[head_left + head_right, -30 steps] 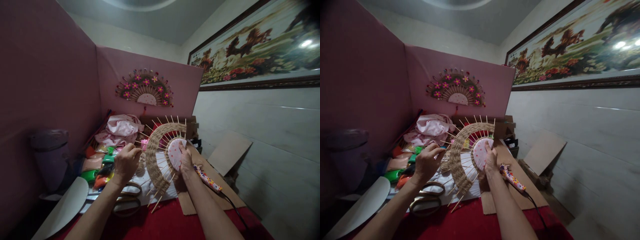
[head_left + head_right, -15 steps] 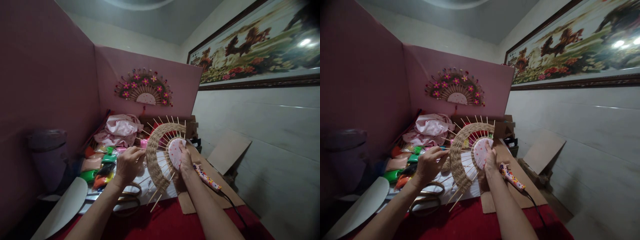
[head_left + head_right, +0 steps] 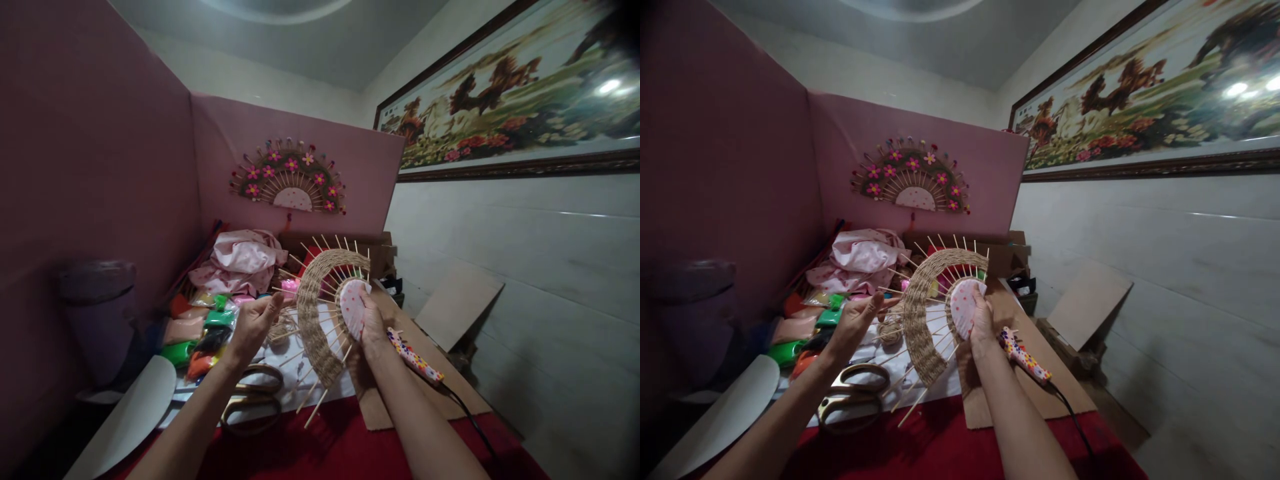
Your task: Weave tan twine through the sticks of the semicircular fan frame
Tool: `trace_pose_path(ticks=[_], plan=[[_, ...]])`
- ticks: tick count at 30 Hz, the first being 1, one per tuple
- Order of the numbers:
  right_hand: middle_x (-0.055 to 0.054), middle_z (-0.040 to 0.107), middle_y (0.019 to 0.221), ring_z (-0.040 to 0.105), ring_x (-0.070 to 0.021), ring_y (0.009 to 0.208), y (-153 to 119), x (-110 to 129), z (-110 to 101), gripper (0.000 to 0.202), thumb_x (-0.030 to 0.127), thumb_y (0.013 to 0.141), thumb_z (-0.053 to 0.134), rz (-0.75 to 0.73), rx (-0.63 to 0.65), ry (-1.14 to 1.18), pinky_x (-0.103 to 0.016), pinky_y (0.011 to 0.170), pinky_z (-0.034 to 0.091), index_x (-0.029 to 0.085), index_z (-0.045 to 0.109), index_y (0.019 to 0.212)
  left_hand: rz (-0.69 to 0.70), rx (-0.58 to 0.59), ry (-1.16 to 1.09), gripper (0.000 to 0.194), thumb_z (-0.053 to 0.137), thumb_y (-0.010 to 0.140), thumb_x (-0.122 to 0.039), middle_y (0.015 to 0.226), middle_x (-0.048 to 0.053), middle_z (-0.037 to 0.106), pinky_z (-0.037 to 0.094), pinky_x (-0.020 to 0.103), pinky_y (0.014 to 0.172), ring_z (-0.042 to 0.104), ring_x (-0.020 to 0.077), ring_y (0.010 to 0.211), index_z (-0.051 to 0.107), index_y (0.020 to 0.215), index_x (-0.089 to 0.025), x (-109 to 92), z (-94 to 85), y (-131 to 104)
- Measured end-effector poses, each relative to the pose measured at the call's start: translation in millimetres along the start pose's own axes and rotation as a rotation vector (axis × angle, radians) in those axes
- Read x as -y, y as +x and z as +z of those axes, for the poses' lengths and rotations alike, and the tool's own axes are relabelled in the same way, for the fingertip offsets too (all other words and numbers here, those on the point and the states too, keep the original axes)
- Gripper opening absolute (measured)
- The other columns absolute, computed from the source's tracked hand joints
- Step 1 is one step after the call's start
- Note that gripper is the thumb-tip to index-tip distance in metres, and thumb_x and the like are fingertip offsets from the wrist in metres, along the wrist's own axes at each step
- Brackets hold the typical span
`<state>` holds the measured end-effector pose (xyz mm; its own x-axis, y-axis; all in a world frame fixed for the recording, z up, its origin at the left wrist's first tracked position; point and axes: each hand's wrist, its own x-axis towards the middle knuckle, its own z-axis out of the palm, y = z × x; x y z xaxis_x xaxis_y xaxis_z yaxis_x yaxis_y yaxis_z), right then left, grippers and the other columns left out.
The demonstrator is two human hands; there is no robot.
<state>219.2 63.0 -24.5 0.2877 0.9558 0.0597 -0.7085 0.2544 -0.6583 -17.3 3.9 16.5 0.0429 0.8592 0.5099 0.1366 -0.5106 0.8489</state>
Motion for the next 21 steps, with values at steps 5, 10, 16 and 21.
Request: trace_pose_path(ticks=[5,10,16,21], plan=[[-0.004,0.069,0.064,0.066,-0.0169,0.066,-5.9,-0.7,3.8,0.022,0.034,0.07,0.065,0.02,-0.04,0.003,-0.03,0.069,0.055,0.015,0.065,0.08,-0.121,0.066,-0.071,0.065,0.041,0.072,-0.068,0.049,0.0,0.042,0.018,0.023,0.044,0.025,0.0075,0.045,0.071,0.064,-0.011,1.2,-2.4,0.3],[-0.004,0.069,0.064,0.066,-0.0175,0.069,-8.2,-2.0,3.7,0.028,0.037,0.069,0.065,0.007,-0.05,-0.014,-0.029,0.07,0.054,0.014,0.065,0.084,-0.143,0.097,-0.087,0.069,0.039,0.072,-0.069,0.052,-0.001,0.039,0.013,0.023,0.045,0.023,0.0065,0.047,0.071,0.068,-0.008,2.1,-0.8,-0.6],[-0.004,0.069,0.067,0.066,-0.0166,0.067,-7.2,-2.2,2.0,0.03,0.04,0.069,0.065,-0.01,-0.072,-0.037,-0.029,0.068,0.055,0.014,0.064,0.085,-0.209,0.108,-0.189,0.07,0.036,0.072,-0.071,0.049,-0.001,0.04,0.012,0.023,0.045,0.023,0.0064,0.045,0.068,0.069,-0.009,5.7,2.5,-0.8],[-0.003,0.069,0.068,0.066,-0.0159,0.068,-4.2,-2.1,1.5,0.032,0.041,0.069,0.065,-0.049,-0.124,-0.046,-0.027,0.068,0.054,0.014,0.063,0.085,-0.297,0.068,-0.26,0.072,0.039,0.067,-0.074,0.051,0.003,0.051,0.018,0.022,0.043,0.037,0.0085,0.045,0.069,0.073,-0.008,6.8,2.8,-1.2]])
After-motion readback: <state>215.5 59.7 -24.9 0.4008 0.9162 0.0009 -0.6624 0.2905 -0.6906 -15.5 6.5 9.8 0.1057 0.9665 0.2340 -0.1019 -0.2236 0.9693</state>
